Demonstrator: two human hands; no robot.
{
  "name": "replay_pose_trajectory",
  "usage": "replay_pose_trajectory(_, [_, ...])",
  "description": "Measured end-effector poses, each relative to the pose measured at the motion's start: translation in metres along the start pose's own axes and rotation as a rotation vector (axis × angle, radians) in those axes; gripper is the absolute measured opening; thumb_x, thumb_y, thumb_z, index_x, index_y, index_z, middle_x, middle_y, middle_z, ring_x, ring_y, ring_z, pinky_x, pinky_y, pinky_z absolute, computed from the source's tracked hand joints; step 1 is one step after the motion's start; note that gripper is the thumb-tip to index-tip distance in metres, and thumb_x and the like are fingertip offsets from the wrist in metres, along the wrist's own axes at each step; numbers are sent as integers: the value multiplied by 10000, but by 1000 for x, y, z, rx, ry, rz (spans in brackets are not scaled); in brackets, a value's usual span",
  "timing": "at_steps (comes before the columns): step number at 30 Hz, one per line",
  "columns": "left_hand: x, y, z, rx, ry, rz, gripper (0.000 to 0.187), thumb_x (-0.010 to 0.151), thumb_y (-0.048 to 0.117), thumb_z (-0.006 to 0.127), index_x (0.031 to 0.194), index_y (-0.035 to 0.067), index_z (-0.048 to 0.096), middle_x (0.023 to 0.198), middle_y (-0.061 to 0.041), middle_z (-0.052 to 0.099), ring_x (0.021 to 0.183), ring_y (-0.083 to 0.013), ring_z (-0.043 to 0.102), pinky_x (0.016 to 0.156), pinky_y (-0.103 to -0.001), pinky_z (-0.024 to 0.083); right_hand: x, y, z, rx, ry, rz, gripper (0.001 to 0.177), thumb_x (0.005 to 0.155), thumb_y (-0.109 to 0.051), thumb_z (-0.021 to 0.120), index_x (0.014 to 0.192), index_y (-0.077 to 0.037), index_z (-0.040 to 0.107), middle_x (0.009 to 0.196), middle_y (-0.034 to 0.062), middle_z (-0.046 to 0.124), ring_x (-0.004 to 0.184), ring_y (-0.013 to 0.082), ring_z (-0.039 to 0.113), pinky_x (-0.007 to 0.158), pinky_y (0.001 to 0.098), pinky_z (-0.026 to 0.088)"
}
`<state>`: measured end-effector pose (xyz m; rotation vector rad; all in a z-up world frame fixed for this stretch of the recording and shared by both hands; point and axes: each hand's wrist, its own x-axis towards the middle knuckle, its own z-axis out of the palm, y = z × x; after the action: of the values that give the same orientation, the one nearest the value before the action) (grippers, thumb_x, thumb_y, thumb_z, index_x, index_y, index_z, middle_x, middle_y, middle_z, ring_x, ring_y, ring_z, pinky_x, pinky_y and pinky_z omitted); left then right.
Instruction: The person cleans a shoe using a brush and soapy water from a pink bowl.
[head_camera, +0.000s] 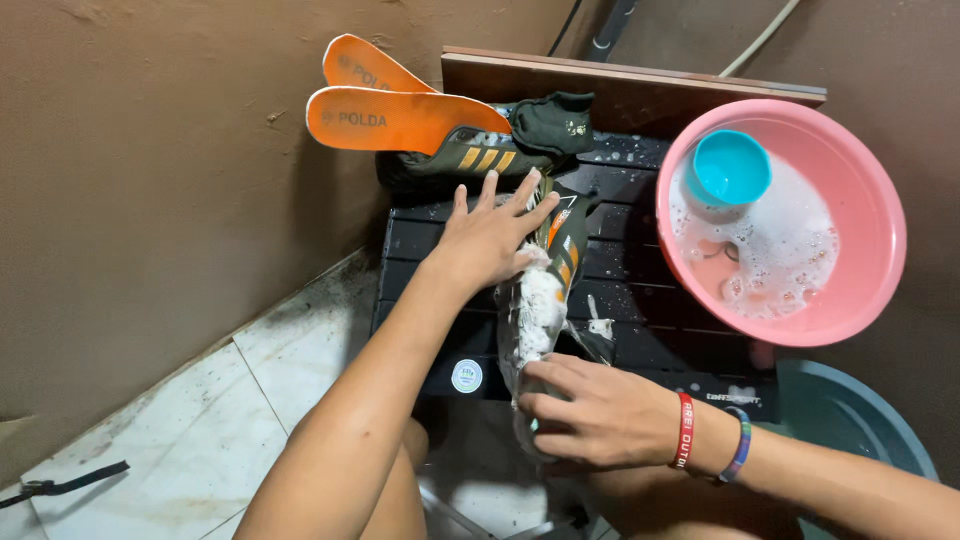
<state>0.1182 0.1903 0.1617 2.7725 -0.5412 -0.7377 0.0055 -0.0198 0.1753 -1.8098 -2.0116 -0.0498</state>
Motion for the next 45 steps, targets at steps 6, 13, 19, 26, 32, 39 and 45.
replay_pose_trajectory(6, [6,-4,-2,-9,12,20,845,992,449,666,1656,400,147,1761,59,-29,1593,-446,55,1222,-726,94,9,55,-18,-173,46,162,370,1045,-458,629,910,-123,547,1065,156,533,1105,436,550,797,508,490])
replay_pose_trajectory(13, [15,-16,13,-28,85,42,832,951,481,726,1619,473,229,1756,65,44,1568,-479,137,1194,-740,165,13,28,6,-10,-22,12,205,1089,-108,483,910,-123,583,946,120,490,1064,465,559,701,487,460])
replay_pose_trajectory(19, [9,-13,5,-47,67,40,779,974,470,682,1623,438,252,1758,43,41,1562,-487,150,1187,-735,189,13,73,-7,-130,124,292,416,917,-478,779,895,-129,553,1036,164,517,985,403,507,761,509,429])
replay_pose_trajectory(26, [9,-16,5,-91,40,38,807,975,418,708,1624,465,231,1761,71,16,1570,-467,153,1210,-692,181,19,37,5,0,65,-80,289,1120,-127,429,863,-128,561,950,112,499,1006,435,581,636,450,421])
replay_pose_trajectory(32, [6,-19,7,-87,140,50,738,925,361,750,1581,437,421,1748,33,202,1503,-489,357,1183,-717,298,8,51,20,-93,223,111,314,1034,-408,594,810,-193,551,988,59,530,1039,408,615,691,445,406])
replay_pose_trajectory(39, [4,-19,8,-90,152,58,765,910,346,774,1586,417,425,1746,22,208,1497,-497,361,1178,-730,291,11,55,22,-103,223,8,344,1097,-373,495,811,-185,526,965,39,510,1027,399,651,631,427,405])
replay_pose_trajectory(45, [5,-18,9,-79,160,69,754,916,376,766,1584,434,419,1743,17,225,1498,-501,362,1174,-731,301,19,6,46,49,247,-124,304,1112,-199,523,808,-189,504,964,50,519,960,372,660,634,423,403])
